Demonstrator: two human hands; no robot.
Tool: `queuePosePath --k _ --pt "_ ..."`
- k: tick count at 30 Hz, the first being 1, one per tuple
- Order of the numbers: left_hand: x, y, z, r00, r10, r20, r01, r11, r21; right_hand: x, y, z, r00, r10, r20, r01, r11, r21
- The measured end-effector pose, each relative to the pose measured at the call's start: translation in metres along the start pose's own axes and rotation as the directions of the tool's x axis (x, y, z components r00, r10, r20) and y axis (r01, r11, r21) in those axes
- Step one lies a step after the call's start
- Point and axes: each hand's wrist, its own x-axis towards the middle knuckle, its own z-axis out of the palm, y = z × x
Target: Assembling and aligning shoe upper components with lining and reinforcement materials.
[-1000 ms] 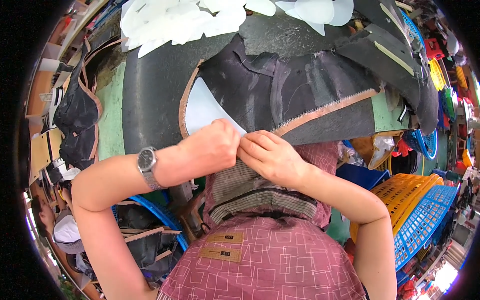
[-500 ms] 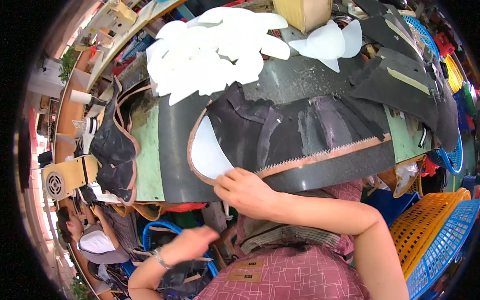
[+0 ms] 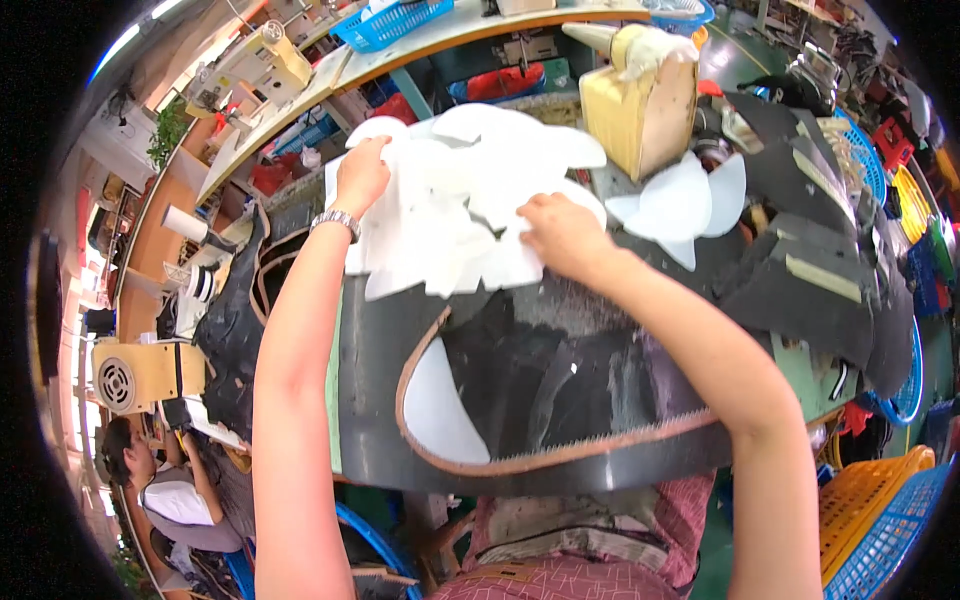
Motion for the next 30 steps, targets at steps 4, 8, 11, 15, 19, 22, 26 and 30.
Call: queuePosePath --k 4,8,11,15,19,22,26,30 --pt "0.059 -0.012 0.016 0.937 0.298 0.182 -0.349 0.805 0.479 0.028 0.004 0.021 0.981 -0.189 -0.049 0.184 0.978 -0.097" --pt "0.079 -0.019 0.007 0.871 0.355 0.339 -0.480 0.759 0.440 0.076 0.011 0.031 0.981 -0.193 0.009 0.193 0.973 -0.126" --pt "0.066 -0.023 -0.003 0.809 0.512 0.289 -0.585 0.647 0.489 0.101 0.028 0.046 0.988 -0.145 -0.050 0.132 0.971 -0.202" --pt "-0.008 -0.080 -0.028 0.875 0.479 -0.076 -0.417 0.824 0.384 0.120 0.012 0.051 0.997 -0.028 0.067 0.041 0.976 -0.214" --pt "-0.057 -0.095 -0.107 0.772 -0.397 -0.496 0.393 0.912 -0.119 0.122 0.009 0.048 0.987 0.024 0.159 0.007 0.981 -0.194" --pt "-0.059 -0.061 -0.162 0.813 -0.329 -0.480 0.177 0.925 -0.335 0.120 0.008 0.025 0.942 0.122 0.312 -0.071 0.983 -0.169" --pt "-0.066 -0.020 -0.195 0.958 -0.272 -0.093 0.153 0.754 -0.639 0.118 -0.059 -0.022 0.995 0.094 0.014 -0.076 0.700 0.710" --pt "-0.088 0.030 -0.201 0.981 -0.132 0.142 0.186 0.433 -0.882 0.097 -0.126 -0.065 0.988 -0.042 0.149 -0.110 0.482 0.869"
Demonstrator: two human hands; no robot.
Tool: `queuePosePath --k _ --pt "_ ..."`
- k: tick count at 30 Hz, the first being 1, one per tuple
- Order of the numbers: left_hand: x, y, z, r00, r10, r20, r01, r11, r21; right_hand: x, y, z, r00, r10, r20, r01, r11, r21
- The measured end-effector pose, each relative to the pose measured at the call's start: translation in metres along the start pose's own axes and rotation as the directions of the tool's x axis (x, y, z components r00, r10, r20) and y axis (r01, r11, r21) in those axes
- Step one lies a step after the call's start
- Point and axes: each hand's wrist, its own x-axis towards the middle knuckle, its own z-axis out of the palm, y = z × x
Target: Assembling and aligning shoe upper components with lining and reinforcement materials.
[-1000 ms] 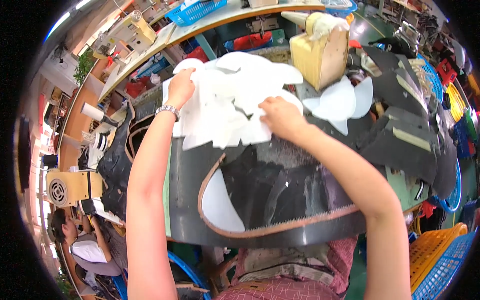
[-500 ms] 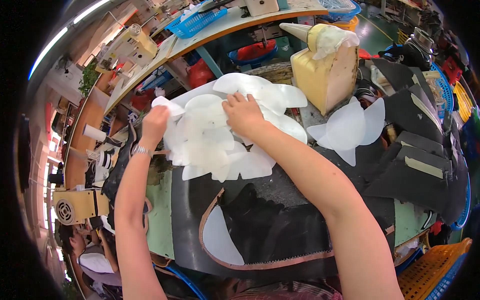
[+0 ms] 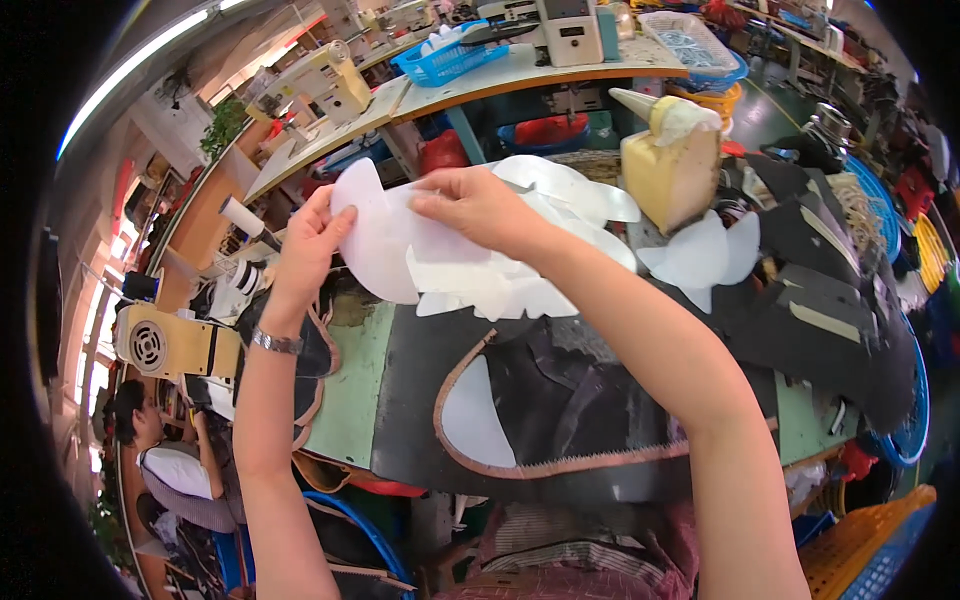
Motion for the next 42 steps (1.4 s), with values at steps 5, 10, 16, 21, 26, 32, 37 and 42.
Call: queuePosePath --k 5,10,16,21,26,32,37,42 --pt "-0.035 0.021 0.076 0.757 0.577 0.307 -0.543 0.295 0.786 -0.035 -0.008 -0.010 0.917 0.208 -0.339 -0.152 0.971 0.185" --pt "-0.041 -0.006 0.086 0.853 0.521 0.037 -0.464 0.723 0.511 -0.096 -0.002 -0.034 0.883 -0.197 -0.426 0.025 0.926 -0.376" --pt "0.032 -0.049 0.094 0.770 0.199 -0.607 -0.254 0.967 -0.005 -0.228 0.046 -0.139 0.677 0.174 -0.715 -0.220 0.975 0.029" --pt "0.017 -0.118 0.122 0.966 0.247 0.074 -0.125 0.200 0.972 -0.294 0.001 -0.147 0.756 0.215 -0.619 -0.167 0.977 0.135" --pt "-0.081 -0.010 0.226 0.874 0.281 0.396 -0.436 0.814 0.383 -0.333 -0.004 -0.163 0.713 0.302 -0.633 -0.272 0.951 0.147" --pt "-0.193 -0.029 0.241 0.468 0.170 0.867 -0.644 0.737 0.204 -0.317 0.035 -0.108 0.753 0.568 -0.334 -0.360 0.779 0.513" --pt "-0.191 -0.035 0.216 0.774 -0.071 0.629 0.431 0.786 -0.442 -0.321 0.027 -0.070 0.723 0.656 -0.217 -0.541 0.733 0.412" --pt "-0.171 -0.044 0.226 0.774 -0.465 0.430 0.570 0.807 -0.153 -0.309 0.035 -0.052 0.724 0.635 -0.271 -0.668 0.743 -0.046"
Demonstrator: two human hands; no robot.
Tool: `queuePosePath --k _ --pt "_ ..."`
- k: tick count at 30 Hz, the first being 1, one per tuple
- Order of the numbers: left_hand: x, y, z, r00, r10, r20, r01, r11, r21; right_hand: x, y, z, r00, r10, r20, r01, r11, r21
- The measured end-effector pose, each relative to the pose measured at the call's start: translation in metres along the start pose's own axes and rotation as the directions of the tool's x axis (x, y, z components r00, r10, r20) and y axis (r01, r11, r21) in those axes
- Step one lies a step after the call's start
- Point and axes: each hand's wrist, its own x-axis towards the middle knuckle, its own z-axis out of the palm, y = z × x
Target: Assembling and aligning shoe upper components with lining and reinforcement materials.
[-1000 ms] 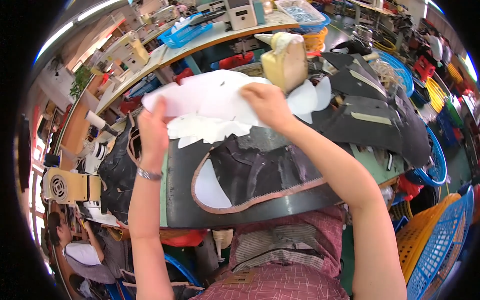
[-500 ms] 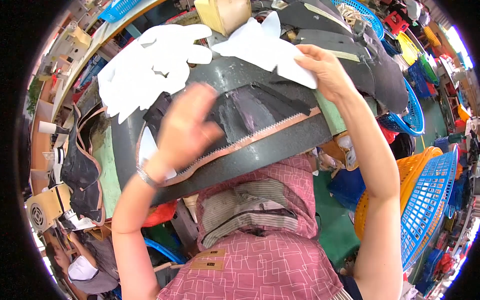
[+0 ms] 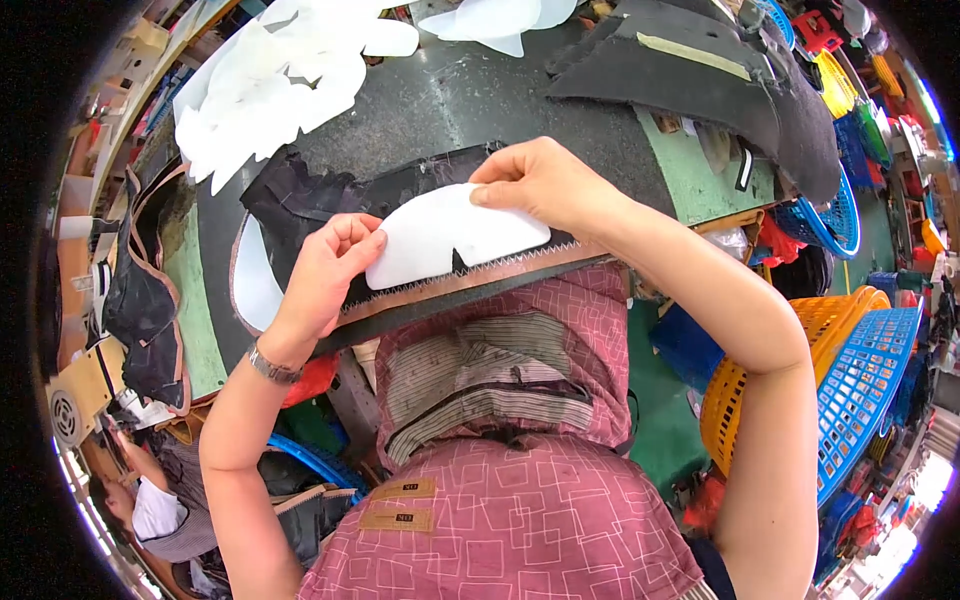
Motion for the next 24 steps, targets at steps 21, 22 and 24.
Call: queuePosePath --k 21,22,24 --pt "0.006 0.017 0.028 0.832 0.474 0.290 -0.406 0.162 0.900 0.000 0.012 0.011 0.938 -0.347 -0.018 0.152 0.456 -0.877" --pt "0.001 0.013 0.034 0.706 0.595 0.384 -0.548 0.116 0.829 -0.004 0.016 0.015 0.921 -0.388 -0.044 0.134 0.419 -0.898" --pt "-0.008 -0.011 0.045 0.715 0.609 0.345 -0.648 0.390 0.654 -0.013 0.020 0.021 0.716 -0.695 0.062 0.367 0.299 -0.881"
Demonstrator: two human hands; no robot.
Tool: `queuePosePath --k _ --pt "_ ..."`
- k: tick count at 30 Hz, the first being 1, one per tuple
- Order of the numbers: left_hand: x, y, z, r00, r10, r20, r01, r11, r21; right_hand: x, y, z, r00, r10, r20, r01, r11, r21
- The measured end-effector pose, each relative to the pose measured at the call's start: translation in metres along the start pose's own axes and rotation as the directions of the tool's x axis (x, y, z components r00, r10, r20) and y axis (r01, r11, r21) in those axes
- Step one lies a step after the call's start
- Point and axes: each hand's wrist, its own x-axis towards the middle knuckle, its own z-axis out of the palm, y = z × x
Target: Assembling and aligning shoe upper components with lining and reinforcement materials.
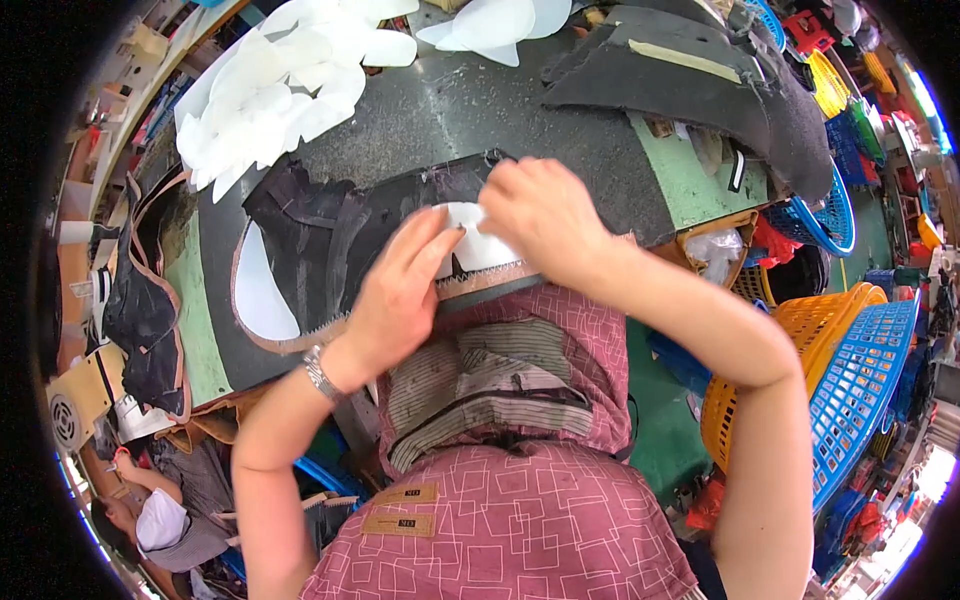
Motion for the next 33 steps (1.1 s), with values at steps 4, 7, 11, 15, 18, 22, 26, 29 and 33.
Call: queuePosePath --k 4,7,11,15,18,22,26,29,33 --pt "-0.026 0.031 0.014 1.000 -0.027 -0.008 0.027 0.999 -0.030 -0.060 -0.040 0.007 0.994 -0.065 0.092 0.050 0.987 0.156" --pt "-0.038 0.023 0.031 0.954 0.201 -0.223 -0.132 0.948 0.291 -0.076 -0.055 0.018 0.993 -0.083 -0.082 0.082 0.997 -0.007" --pt "-0.024 0.028 0.021 0.945 0.179 -0.273 -0.091 0.948 0.305 -0.064 -0.057 0.012 0.957 -0.039 -0.286 0.058 0.997 0.058" --pt "-0.029 0.026 0.014 0.951 0.301 -0.065 -0.265 0.907 0.327 -0.066 -0.049 0.006 0.946 -0.257 -0.197 0.238 0.964 -0.117" --pt "-0.022 0.034 0.003 0.952 0.292 0.090 -0.305 0.928 0.214 -0.057 -0.046 -0.005 0.930 -0.357 -0.088 0.349 0.932 -0.094" --pt "-0.018 0.036 -0.002 0.983 0.183 0.006 -0.181 0.965 0.192 -0.033 -0.037 -0.030 0.888 -0.460 -0.015 0.459 0.887 -0.049" --pt "0.018 0.053 -0.068 0.806 -0.572 -0.151 0.315 0.631 -0.709 -0.047 -0.026 -0.070 0.529 0.327 -0.783 -0.102 0.940 0.324" --pt "0.037 0.070 -0.085 0.719 -0.643 -0.264 -0.149 0.228 -0.962 -0.009 -0.054 -0.081 0.839 0.530 -0.122 -0.027 0.266 0.964" --pt "0.055 0.074 -0.093 0.841 -0.540 -0.029 -0.014 0.031 -0.999 0.021 -0.080 -0.077 0.710 0.680 -0.180 0.121 0.133 0.984"
